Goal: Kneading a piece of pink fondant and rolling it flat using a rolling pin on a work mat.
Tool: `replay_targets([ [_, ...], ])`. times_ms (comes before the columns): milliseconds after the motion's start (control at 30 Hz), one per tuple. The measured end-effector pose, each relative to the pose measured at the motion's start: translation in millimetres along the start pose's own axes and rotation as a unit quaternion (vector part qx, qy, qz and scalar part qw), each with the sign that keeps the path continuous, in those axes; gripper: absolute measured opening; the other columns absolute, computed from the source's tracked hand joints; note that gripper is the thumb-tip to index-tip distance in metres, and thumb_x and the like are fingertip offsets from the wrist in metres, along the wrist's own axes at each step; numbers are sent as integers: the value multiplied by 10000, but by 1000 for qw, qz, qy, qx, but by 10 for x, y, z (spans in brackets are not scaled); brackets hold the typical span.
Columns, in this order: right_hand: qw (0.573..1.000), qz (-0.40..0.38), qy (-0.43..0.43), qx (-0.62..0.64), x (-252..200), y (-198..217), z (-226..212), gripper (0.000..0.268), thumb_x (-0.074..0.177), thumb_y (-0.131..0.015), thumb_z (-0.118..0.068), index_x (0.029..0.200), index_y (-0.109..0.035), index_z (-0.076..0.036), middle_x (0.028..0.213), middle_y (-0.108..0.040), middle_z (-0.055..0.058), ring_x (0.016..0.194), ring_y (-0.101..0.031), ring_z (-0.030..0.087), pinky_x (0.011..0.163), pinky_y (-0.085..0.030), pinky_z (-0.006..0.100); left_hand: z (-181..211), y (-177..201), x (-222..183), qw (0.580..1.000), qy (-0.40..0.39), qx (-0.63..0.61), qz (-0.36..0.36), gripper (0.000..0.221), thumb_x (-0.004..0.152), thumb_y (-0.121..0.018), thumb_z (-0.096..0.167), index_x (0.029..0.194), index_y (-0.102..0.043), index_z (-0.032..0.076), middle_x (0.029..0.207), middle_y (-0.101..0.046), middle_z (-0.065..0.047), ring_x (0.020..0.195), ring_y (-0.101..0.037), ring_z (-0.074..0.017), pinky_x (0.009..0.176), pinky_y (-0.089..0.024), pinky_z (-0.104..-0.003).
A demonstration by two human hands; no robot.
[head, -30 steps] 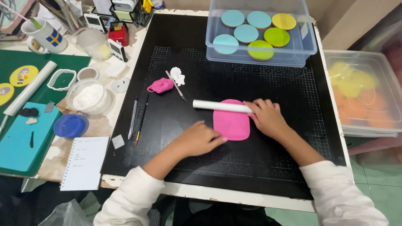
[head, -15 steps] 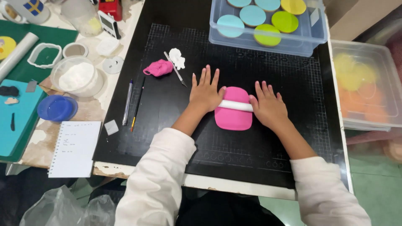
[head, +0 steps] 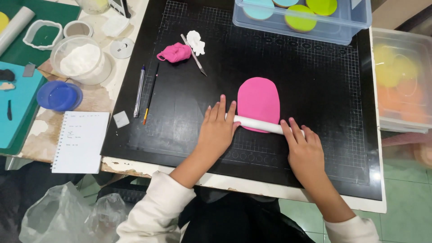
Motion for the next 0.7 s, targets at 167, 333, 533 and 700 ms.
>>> replay_targets([
  [167, 999, 43, -19, 6, -231, -29, -7, 498, 1024, -493, -182, 1467, -579, -394, 1293, -646, -24, 1211, -619, 250, 978, -481, 378, 14, 59, -253, 999, -30, 25, 29, 431, 1029, -589, 267, 1416, -597, 76, 1334, -608, -303, 1231, -617, -431, 1083, -411, -607],
  [333, 991, 89, -46, 86, -31, -169, 272, 480, 959, -580, -189, 1352, -638, -459, 1234, -607, -74, 1181, -573, 258, 1014, -464, 410, -125, 152, 9, 994, -88, 22, 57, 288, 966, -681, 294, 1212, -726, 150, 1012, -743, -153, 1011, -704, -357, 1081, -337, -694],
  [533, 988, -3, -35, 152, 883, -484, 620, 499, 965, -627, -195, 1421, -614, -397, 1265, -626, -23, 1227, -593, 297, 1006, -506, 457, -602, -334, 1057, 994, -89, 54, 30, 331, 883, -745, 376, 1191, -707, 260, 1030, -722, -27, 1029, -673, -271, 1112, -302, -696],
  [700, 967, -78, -39, 238, 1282, -353, 833, 321, 1034, -531, -466, 1270, -714, -349, 1328, -618, -14, 1283, -540, 304, 1147, -375, 555, -456, 322, 1421, 985, -21, -56, -163, 588, 1013, -506, 569, 1441, -601, 177, 1557, -498, -135, 1491, -398, -366, 1207, -205, -690],
])
Point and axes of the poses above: each hand's wrist, its own x-axis towards the middle knuckle, its own y-axis out of the back of the hand, z = x × y, the point moved 1 cm from there along x, towards the middle knuckle
